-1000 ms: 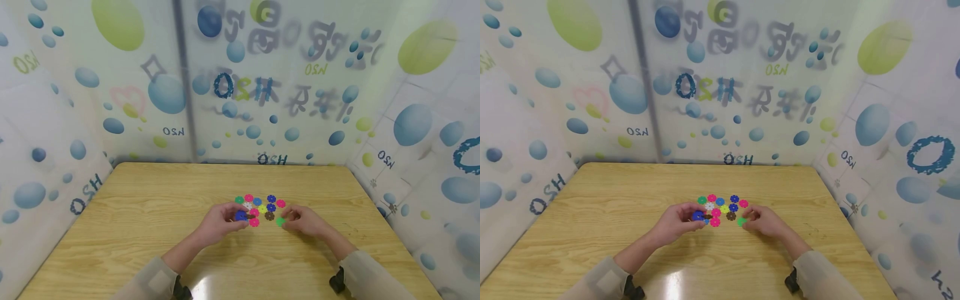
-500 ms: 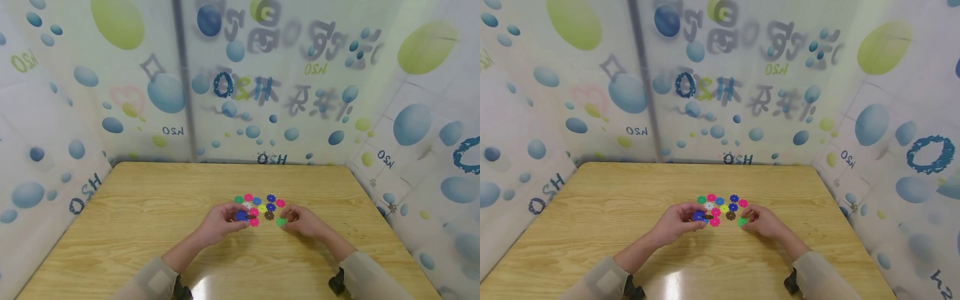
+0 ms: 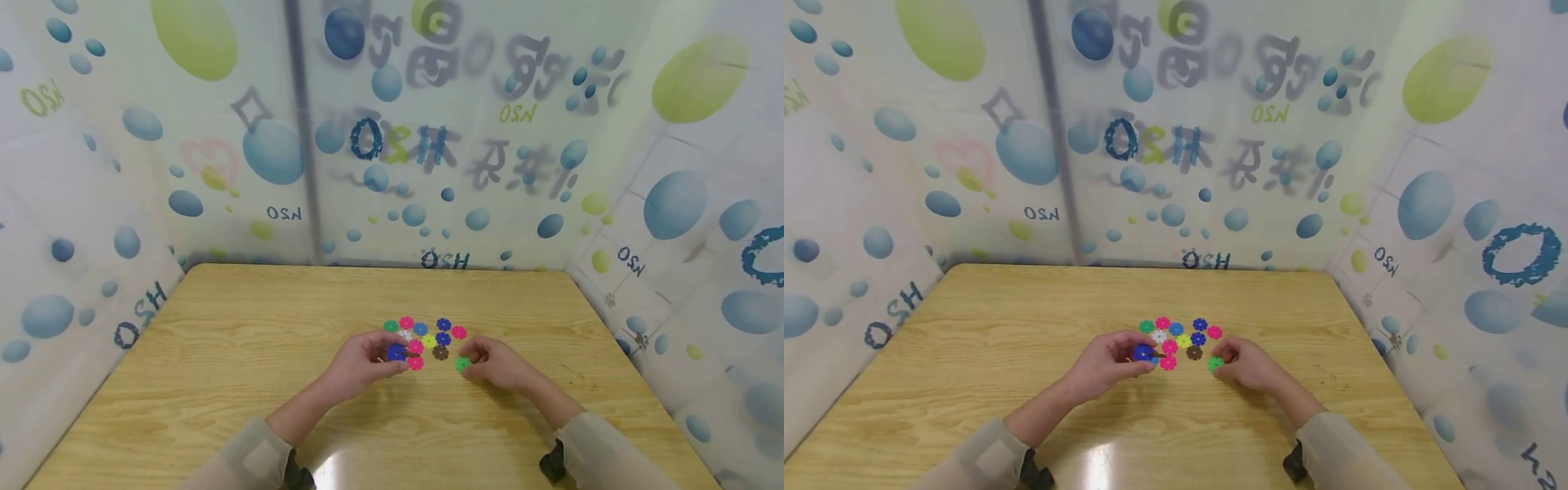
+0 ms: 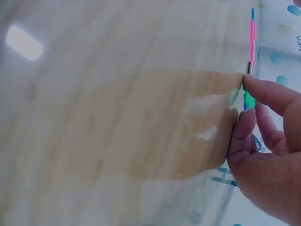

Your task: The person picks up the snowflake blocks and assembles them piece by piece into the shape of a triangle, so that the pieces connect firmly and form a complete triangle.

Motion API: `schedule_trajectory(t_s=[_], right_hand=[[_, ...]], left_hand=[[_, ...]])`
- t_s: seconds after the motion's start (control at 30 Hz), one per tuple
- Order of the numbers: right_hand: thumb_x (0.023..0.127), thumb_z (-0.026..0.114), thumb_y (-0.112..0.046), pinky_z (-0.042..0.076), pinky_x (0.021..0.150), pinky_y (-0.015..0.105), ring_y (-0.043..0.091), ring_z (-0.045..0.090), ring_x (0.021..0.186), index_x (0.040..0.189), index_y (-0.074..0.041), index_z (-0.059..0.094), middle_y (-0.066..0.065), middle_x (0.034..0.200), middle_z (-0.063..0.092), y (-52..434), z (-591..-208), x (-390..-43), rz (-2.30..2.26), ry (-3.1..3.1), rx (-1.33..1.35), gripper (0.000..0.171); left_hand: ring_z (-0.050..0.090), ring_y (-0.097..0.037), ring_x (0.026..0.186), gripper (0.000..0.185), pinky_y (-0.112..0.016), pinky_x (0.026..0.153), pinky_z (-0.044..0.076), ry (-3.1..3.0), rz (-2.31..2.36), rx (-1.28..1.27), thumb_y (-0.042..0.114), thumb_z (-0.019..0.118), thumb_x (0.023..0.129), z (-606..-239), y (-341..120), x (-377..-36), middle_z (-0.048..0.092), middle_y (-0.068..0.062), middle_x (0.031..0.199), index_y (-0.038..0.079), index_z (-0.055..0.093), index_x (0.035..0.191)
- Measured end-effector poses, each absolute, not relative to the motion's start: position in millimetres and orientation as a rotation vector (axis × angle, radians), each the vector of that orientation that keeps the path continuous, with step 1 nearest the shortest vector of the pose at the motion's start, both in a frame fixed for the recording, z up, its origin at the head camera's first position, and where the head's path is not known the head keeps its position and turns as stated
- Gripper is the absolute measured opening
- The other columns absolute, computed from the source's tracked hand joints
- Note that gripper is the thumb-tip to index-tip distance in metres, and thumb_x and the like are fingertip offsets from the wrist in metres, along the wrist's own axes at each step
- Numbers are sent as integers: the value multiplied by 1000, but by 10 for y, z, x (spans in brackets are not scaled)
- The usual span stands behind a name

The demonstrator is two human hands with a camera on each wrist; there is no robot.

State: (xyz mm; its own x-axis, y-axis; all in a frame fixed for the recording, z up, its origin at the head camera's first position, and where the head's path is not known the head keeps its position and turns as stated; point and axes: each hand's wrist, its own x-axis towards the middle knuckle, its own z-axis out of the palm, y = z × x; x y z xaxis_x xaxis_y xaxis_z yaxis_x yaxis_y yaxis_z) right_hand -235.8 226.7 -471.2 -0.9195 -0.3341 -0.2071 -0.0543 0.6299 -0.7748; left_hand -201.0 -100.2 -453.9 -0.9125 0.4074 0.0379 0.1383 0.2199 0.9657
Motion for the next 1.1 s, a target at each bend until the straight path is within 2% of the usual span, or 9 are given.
schedule_trajectory(t_s=[0.17,0.3,0.4,0.47,0.6,0.7,0.8,0.93,1.1], right_hand=[[94,86,-13,49,76,30,22,57,91,115,-10,69,7,102,65,2268,-4702,-2326,-1213,2498,-361,27],[98,82,-13,52,70,28,21,60,85,118,-8,71,7,99,67,2254,-4671,-2266,-1275,2437,-415,23],[103,77,-16,62,76,30,22,67,88,125,-6,72,8,100,69,2202,-4601,-2217,-1378,2363,-412,25],[105,75,-18,66,84,35,24,72,93,129,-4,70,10,102,71,2149,-4543,-2180,-1476,2299,-390,28],[107,73,-21,67,95,42,29,79,103,138,1,67,14,110,73,2031,-4439,-2101,-1654,2175,-346,38],[107,74,-23,67,96,40,28,81,105,143,2,65,17,117,74,1949,-4369,-2051,-1740,2105,-312,45],[107,75,-23,67,95,38,24,81,104,144,3,64,15,120,74,1881,-4325,-2014,-1798,2047,-276,47],[107,74,-19,66,96,38,20,82,102,143,5,64,9,119,76,1816,-4307,-1994,-1836,1991,-241,44],[107,73,-15,67,94,36,18,82,100,141,6,64,7,115,77,1764,-4312,-1984,-1862,1964,-217,41]], left_hand=[[70,-18,89,28,-22,71,58,2265,1762,508,22,85,98,-4546,-993,-2009,76,-1,101,16,78,125],[68,-17,88,31,-23,72,59,2252,1761,493,22,84,99,-4552,-994,-2008,75,-2,101,14,77,128],[68,-17,87,33,-25,72,60,2256,1761,496,20,84,99,-4543,-1001,-2016,74,-3,101,10,76,130],[68,-16,88,35,-25,73,60,2263,1758,499,21,84,99,-4529,-1000,-2021,76,-3,103,10,76,131],[69,-17,91,37,-24,74,60,2251,1760,490,22,84,100,-4510,-994,-2021,78,-2,109,9,75,133],[71,-18,92,38,-27,76,63,2244,1758,495,22,83,100,-4508,-996,-2018,78,-2,109,7,74,134],[72,-19,92,36,-34,79,65,2239,1761,493,23,84,100,-4513,-996,-2014,79,-3,108,9,75,132],[73,-18,91,32,-41,82,67,2231,1773,504,21,83,100,-4520,-989,-2010,79,-3,107,12,76,130],[74,-17,91,33,-43,84,68,2203,1813,533,17,83,99,-4526,-976,-1997,78,-5,105,7,75,129]])
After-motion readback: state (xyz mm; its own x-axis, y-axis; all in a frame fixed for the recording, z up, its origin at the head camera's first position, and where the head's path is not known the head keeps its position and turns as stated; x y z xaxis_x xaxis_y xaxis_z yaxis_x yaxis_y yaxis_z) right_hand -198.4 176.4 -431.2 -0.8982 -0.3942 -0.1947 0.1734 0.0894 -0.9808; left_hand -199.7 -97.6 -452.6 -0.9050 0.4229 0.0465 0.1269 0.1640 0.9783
